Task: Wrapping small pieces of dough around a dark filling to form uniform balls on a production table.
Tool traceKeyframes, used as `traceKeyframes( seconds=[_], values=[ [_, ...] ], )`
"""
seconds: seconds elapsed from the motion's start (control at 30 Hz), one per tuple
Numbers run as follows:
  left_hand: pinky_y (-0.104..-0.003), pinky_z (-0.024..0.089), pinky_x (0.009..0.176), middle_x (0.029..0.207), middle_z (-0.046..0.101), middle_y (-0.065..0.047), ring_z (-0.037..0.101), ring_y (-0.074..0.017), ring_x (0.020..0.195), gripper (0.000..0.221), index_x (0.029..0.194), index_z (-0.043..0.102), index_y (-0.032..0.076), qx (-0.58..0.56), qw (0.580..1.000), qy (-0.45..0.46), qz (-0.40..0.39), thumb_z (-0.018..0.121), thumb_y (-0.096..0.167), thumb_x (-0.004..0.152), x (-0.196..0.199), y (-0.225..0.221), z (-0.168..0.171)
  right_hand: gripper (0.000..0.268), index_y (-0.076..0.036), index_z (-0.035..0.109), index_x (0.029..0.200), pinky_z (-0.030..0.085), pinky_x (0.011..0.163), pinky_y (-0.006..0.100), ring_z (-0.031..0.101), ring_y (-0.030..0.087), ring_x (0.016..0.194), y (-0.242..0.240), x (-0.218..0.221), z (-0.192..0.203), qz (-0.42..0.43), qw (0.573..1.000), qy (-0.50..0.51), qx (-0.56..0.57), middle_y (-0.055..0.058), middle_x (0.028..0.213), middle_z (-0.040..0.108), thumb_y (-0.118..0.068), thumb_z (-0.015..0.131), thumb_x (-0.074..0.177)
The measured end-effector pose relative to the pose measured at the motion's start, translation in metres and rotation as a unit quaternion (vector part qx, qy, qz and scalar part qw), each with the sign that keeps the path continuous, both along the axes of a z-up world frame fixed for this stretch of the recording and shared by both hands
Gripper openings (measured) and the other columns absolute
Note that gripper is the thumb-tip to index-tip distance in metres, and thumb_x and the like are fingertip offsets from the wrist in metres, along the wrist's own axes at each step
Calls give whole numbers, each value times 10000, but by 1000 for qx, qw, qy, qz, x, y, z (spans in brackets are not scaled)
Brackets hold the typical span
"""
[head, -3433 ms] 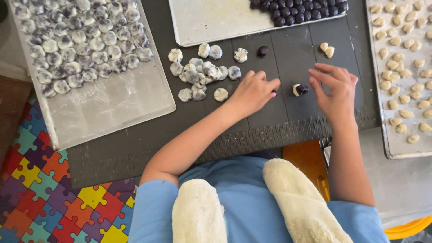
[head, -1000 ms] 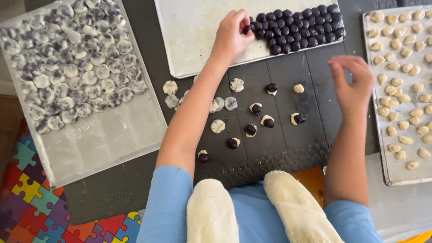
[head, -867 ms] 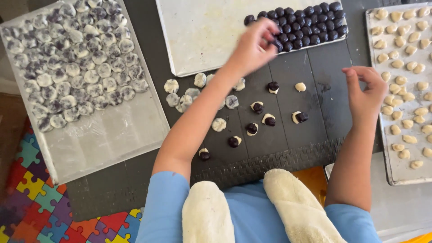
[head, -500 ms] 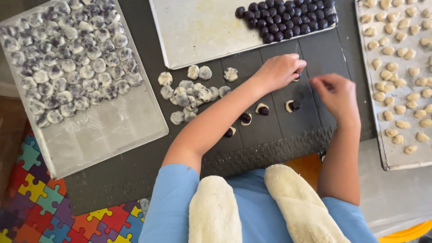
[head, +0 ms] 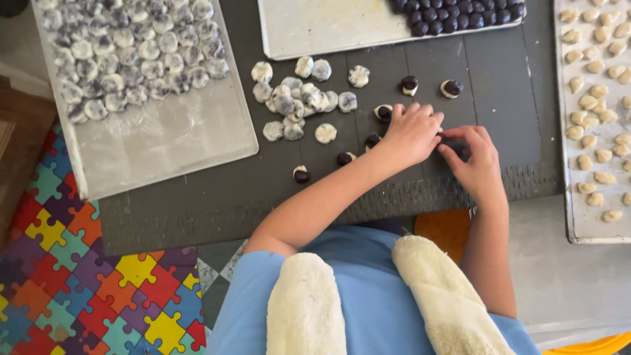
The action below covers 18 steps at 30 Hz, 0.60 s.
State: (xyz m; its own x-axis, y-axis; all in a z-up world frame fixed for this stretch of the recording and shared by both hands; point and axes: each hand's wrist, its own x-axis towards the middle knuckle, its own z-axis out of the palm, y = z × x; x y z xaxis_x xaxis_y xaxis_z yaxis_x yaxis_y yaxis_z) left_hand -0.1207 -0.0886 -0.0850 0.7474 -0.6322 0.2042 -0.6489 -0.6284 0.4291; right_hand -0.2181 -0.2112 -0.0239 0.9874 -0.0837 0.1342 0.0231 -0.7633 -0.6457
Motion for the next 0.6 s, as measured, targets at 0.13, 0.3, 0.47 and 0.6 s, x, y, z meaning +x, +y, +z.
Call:
traceKeyframes(
  seconds=[0.13,0.3,0.47,0.6],
  values=[
    [-544,309,916,1041,491,5,452,-228,1052,288,931,613,209,9,999,11,-38,765,304,705,-10,18,12,224,-44,577,1040,467,860,465,583,387,1042,15,-13,-6,51,995,-88,9,161,1137,608,-64,714,864],
    [-483,529,745,897,649,-165,646,-388,887,194,999,536,59,-258,934,130,-210,610,139,839,-19,39,56,480,45,410,1342,485,859,376,595,292,982,12,-27,-15,11,965,-138,224,177,1089,536,88,631,918],
    [-285,533,791,1007,680,-54,707,-200,897,204,1102,538,183,-330,898,242,-163,567,187,900,-34,41,67,275,15,568,1217,488,879,259,564,162,989,30,-43,27,-37,966,-102,235,97,1079,591,-70,618,960],
    [-270,641,722,1067,657,-95,727,-164,809,284,1115,610,105,-402,796,440,-105,635,193,846,-41,51,76,259,-11,621,1162,495,773,213,573,106,813,43,-46,37,-82,962,-103,240,61,955,627,-196,641,982]
  ],
)
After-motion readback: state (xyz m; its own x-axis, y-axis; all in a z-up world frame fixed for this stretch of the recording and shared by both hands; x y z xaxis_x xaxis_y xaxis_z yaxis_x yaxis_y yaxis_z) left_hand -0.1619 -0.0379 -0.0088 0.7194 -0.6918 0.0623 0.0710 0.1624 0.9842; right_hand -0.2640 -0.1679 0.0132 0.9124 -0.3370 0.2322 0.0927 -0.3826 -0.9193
